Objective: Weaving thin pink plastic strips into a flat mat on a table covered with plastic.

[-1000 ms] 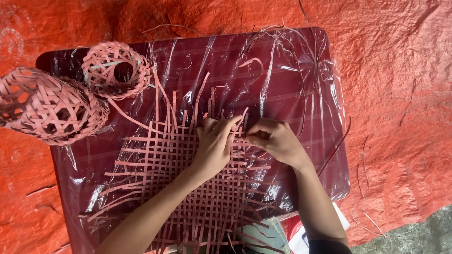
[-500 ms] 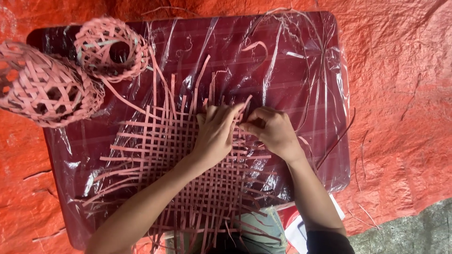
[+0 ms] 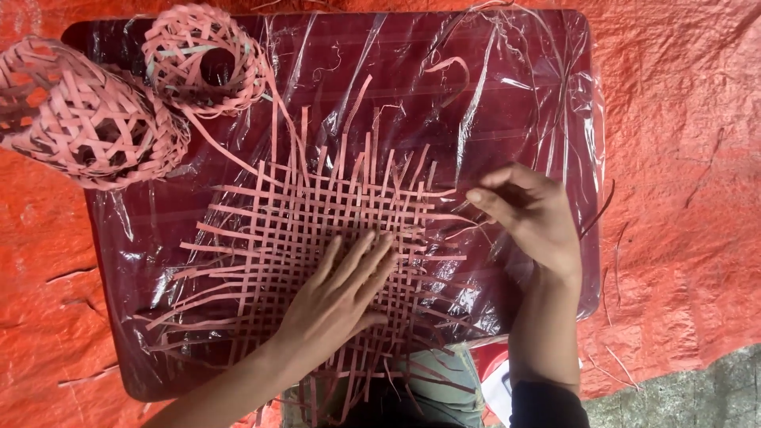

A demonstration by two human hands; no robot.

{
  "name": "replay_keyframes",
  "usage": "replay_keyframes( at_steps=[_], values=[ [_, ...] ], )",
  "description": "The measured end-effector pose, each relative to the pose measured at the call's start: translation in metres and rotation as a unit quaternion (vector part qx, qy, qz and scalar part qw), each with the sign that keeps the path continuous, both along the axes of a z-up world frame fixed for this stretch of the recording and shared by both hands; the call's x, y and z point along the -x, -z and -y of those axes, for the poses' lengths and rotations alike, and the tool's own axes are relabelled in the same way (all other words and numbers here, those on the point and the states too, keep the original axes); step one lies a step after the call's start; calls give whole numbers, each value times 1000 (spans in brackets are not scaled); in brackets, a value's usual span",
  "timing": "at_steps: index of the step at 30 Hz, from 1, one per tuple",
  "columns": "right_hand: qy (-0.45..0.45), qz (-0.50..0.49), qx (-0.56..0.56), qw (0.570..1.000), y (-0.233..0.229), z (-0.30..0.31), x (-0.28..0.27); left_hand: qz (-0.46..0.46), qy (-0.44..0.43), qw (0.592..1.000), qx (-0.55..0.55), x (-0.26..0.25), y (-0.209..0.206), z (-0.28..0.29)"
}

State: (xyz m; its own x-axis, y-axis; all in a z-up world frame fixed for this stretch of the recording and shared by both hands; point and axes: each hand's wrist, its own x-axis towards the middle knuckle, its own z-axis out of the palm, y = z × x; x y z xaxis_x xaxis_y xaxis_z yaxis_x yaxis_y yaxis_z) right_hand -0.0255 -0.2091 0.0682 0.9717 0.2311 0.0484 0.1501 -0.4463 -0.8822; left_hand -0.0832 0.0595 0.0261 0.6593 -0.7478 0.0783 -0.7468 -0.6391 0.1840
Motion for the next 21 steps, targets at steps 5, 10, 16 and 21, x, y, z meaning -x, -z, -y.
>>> replay_keyframes(
  at_steps=[5,10,16,21],
  values=[
    [4,26,62,998,-22,0,25,-18,-30,999,0,7,8,-3],
    [-52,80,104,990,-30,-11,54,-23,-72,997,-13,20,19,6],
    [-20,10,218,976,0,-5,88,-32,-136,990,-29,32,18,18],
    [33,21,210,977,13,-3,98,-32,-117,992,-21,35,26,18]
  ],
)
